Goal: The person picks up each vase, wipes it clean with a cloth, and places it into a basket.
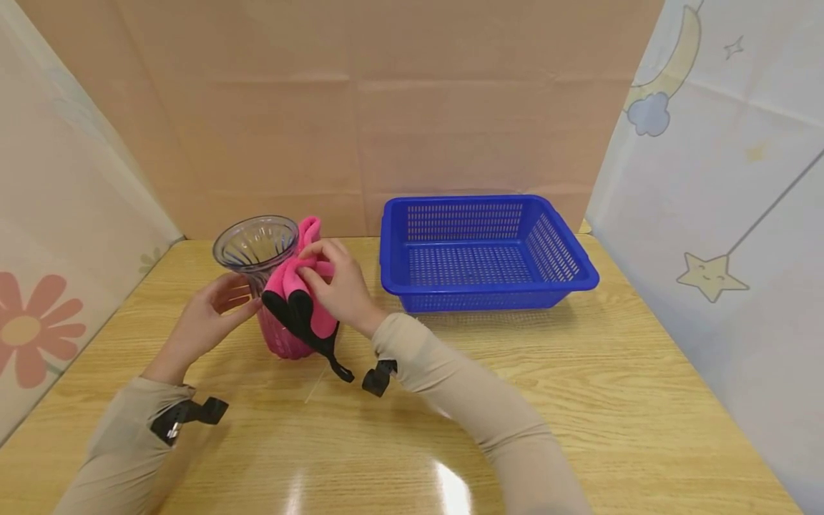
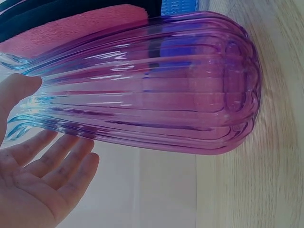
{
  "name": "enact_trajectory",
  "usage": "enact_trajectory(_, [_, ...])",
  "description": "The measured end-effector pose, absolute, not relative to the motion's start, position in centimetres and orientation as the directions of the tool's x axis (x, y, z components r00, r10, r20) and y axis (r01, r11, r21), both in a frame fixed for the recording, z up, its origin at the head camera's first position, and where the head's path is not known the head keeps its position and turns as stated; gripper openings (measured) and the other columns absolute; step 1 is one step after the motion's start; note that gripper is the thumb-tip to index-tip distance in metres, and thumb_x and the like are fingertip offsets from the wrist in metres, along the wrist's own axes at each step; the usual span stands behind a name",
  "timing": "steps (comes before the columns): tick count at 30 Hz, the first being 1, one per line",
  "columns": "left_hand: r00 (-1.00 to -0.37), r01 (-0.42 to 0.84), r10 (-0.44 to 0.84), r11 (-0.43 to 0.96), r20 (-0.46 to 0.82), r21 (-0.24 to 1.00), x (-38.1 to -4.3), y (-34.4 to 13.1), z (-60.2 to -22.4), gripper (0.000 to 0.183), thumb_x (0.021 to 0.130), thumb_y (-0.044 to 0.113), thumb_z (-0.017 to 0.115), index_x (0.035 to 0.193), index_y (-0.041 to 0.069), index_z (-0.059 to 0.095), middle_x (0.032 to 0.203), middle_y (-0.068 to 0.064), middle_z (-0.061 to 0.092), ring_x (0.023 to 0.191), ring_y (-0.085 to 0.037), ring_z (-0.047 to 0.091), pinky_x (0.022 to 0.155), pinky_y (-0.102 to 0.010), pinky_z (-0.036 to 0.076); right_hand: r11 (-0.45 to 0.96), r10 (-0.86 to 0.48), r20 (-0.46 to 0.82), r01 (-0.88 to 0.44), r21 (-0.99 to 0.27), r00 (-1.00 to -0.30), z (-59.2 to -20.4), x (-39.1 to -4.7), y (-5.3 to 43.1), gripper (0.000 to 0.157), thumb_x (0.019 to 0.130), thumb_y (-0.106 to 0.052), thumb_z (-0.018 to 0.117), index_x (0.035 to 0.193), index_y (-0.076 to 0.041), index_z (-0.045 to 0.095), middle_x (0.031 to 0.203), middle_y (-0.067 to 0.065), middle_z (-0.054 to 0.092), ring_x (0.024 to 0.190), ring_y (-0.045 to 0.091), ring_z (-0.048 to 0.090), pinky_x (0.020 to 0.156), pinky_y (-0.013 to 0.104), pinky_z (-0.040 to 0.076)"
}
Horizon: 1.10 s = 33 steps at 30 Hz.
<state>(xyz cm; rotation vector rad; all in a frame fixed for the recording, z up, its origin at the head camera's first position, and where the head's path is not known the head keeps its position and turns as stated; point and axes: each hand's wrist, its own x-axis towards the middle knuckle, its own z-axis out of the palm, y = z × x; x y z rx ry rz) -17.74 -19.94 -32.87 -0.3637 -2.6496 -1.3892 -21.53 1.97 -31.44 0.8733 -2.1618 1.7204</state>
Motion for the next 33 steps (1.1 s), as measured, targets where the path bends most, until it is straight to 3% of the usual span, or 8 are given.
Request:
enact_trajectory(18, [-0.963,0.269,0.153,0.548,0.221,0.792,-17.8,-19.9,-33.0,0.056,0.088,0.019,0.064,0.137,0.003,0.041,0.135,-0.024,0.049,0.122,-0.04,0.05,0.102,-0.054,0.042,0.238,-0.328,0.486,-0.569,-0.787,-0.81,-33.1,-21.3,1.9,0.013,0.086,-0.001,0.062,0.098,0.001,0.058,0.105,0.017,0.055,0.104,0.027,0.059,0.084,0.026,0.056])
enact_trajectory(33, [-0.967,0.254,0.139,0.546,0.213,0.798,-17.7,-19.9,-33.0,0.058,0.088,0.022,0.064,0.138,0.003,0.04,0.134,-0.024,0.05,0.122,-0.04,0.05,0.102,-0.053,0.042,0.32,-0.346,0.462,-0.566,-0.76,-0.816,-35.3,-21.2,2.5,0.012,0.086,0.0,0.061,0.096,0.001,0.056,0.101,0.017,0.054,0.103,0.028,0.059,0.087,0.031,0.056])
